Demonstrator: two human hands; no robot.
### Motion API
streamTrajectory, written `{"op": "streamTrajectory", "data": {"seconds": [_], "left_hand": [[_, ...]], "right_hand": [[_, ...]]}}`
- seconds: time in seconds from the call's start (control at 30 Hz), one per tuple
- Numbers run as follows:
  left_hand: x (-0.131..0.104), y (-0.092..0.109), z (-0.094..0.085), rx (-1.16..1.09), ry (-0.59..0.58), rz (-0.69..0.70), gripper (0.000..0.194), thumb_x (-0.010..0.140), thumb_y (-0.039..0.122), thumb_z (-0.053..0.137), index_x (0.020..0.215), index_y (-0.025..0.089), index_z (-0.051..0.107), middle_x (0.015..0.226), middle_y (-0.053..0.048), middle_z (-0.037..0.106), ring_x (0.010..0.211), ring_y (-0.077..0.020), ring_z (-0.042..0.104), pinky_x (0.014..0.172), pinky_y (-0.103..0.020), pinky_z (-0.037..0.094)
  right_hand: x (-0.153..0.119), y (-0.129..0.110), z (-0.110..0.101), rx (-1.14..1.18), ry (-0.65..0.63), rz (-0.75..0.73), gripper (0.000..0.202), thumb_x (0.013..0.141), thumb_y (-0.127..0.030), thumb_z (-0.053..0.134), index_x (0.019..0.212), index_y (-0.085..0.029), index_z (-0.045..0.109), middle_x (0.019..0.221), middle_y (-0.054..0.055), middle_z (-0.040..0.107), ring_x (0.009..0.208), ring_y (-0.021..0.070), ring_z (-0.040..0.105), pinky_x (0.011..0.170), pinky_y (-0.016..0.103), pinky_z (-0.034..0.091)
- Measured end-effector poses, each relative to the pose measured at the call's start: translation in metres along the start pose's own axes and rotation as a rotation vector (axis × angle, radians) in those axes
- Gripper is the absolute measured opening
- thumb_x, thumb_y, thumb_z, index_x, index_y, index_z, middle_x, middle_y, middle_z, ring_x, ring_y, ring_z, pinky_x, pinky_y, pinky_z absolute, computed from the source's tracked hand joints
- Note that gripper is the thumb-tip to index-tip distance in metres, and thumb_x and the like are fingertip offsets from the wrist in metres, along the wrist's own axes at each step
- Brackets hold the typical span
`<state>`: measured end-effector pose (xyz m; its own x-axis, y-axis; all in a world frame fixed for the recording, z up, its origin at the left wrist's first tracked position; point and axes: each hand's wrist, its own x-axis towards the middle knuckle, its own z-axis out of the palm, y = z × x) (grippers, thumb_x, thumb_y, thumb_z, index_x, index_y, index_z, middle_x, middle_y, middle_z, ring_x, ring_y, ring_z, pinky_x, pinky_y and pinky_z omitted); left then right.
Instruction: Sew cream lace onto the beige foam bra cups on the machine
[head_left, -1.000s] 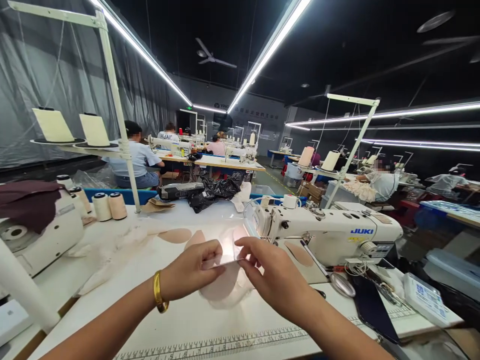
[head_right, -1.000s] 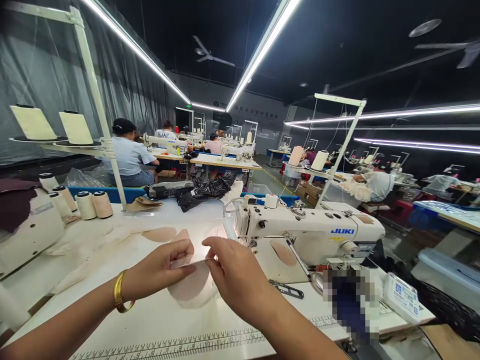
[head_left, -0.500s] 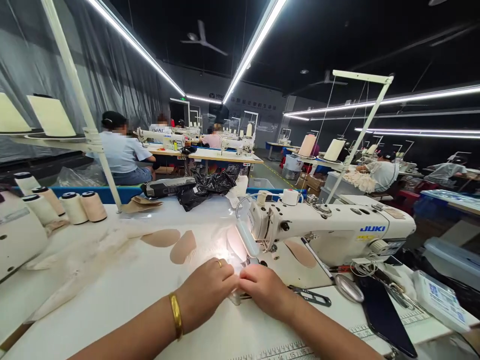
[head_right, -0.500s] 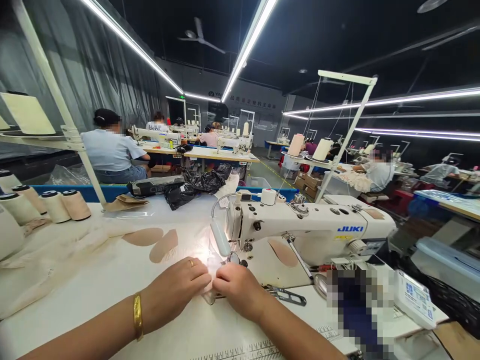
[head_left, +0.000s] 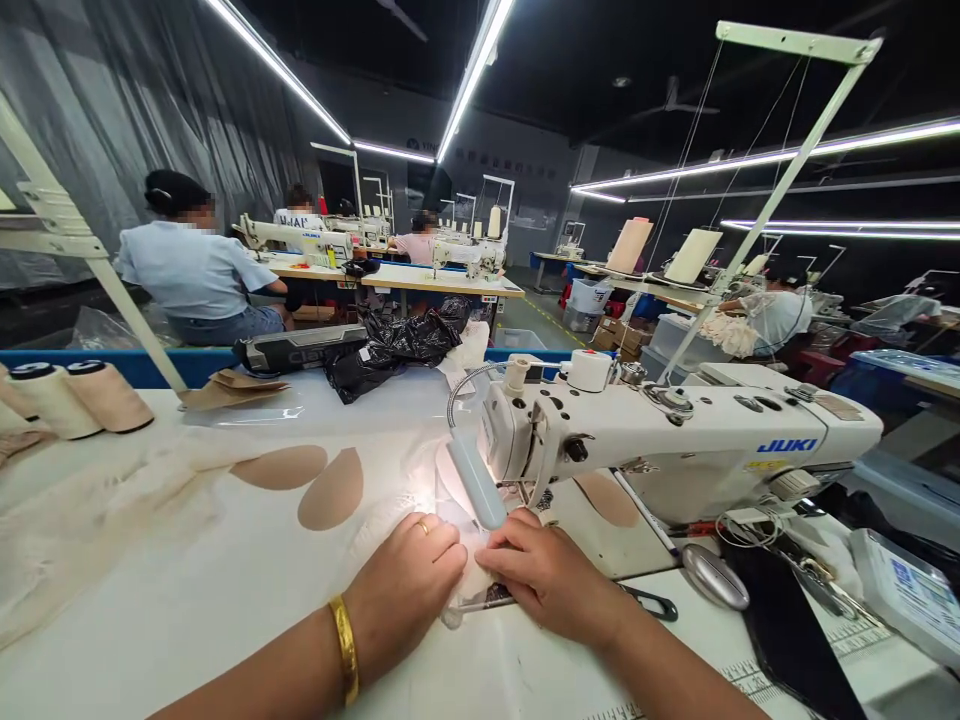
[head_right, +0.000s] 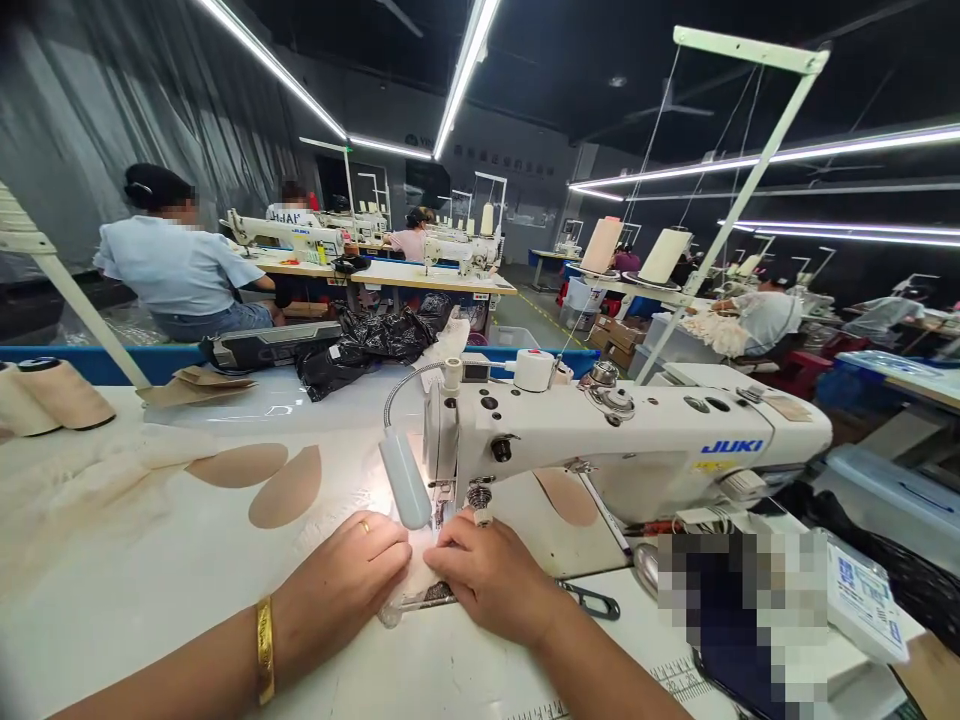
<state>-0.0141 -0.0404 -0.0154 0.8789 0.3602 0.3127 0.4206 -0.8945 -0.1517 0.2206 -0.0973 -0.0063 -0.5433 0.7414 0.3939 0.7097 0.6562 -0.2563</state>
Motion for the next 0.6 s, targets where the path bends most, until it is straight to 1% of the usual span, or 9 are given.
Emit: {"op": "streamTrajectory", "data": {"seconds": [0.1,0.23,0.3,0.33,0.43,0.53,0.6], "left_hand": [[0.004,0.002,-0.004,0.013,-0.003,-0.042,0.02,0.088,0.002,0.051,0.08,0.02,0.057,0.079,-0.004,0.058,0.069,-0.024,0.054,0.065,-0.039,0.046],[0.006,0.004,-0.011,-0.028,0.002,-0.048,0.012,0.095,0.017,0.059,0.084,0.019,0.06,0.084,-0.005,0.063,0.074,-0.0247,0.057,0.069,-0.039,0.048],[0.007,0.003,-0.013,-0.052,0.017,-0.028,0.01,0.095,0.023,0.066,0.088,0.018,0.063,0.091,-0.006,0.067,0.078,-0.0254,0.06,0.073,-0.04,0.049],[0.007,0.003,-0.013,-0.064,0.017,-0.028,0.01,0.094,0.024,0.067,0.087,0.018,0.063,0.092,-0.005,0.069,0.078,-0.025,0.06,0.074,-0.04,0.049],[0.007,0.002,-0.009,-0.102,-0.015,-0.05,0.01,0.094,0.021,0.068,0.085,0.019,0.063,0.09,-0.003,0.071,0.075,-0.0228,0.06,0.075,-0.038,0.048],[0.007,-0.004,-0.001,-0.129,0.019,-0.033,0.005,0.094,0.02,0.067,0.089,0.019,0.065,0.092,-0.002,0.072,0.076,-0.0229,0.06,0.076,-0.038,0.048],[0.008,-0.011,0.003,-0.159,0.046,-0.003,0.006,0.095,0.02,0.065,0.09,0.019,0.065,0.092,-0.004,0.072,0.078,-0.0234,0.061,0.076,-0.038,0.047]], "right_hand": [[-0.001,0.0,-0.001,0.003,-0.007,0.008,0.035,0.092,-0.002,0.049,0.108,-0.025,0.071,0.096,0.005,0.068,0.087,0.0212,0.056,0.072,0.03,0.046],[0.0,-0.003,-0.002,0.037,0.0,-0.005,0.037,0.092,-0.001,0.049,0.111,-0.025,0.07,0.104,0.006,0.072,0.093,0.0221,0.058,0.079,0.033,0.05],[0.001,-0.005,-0.003,0.065,0.004,-0.012,0.038,0.093,0.0,0.048,0.112,-0.024,0.069,0.107,0.006,0.073,0.096,0.0228,0.059,0.082,0.034,0.052],[0.001,-0.005,-0.003,0.076,0.002,-0.013,0.038,0.092,0.001,0.048,0.113,-0.024,0.069,0.107,0.006,0.074,0.097,0.023,0.059,0.083,0.035,0.053],[0.001,-0.006,-0.003,0.092,-0.017,-0.002,0.041,0.091,0.002,0.047,0.114,-0.024,0.068,0.107,0.006,0.075,0.098,0.0233,0.06,0.083,0.035,0.054],[0.0,-0.004,0.0,0.088,-0.016,0.004,0.042,0.09,0.003,0.048,0.116,-0.024,0.068,0.107,0.006,0.075,0.098,0.0236,0.061,0.083,0.036,0.054],[-0.002,-0.002,0.004,0.073,-0.002,0.015,0.041,0.09,0.002,0.049,0.116,-0.024,0.068,0.106,0.006,0.074,0.098,0.0239,0.061,0.082,0.036,0.054]]}}
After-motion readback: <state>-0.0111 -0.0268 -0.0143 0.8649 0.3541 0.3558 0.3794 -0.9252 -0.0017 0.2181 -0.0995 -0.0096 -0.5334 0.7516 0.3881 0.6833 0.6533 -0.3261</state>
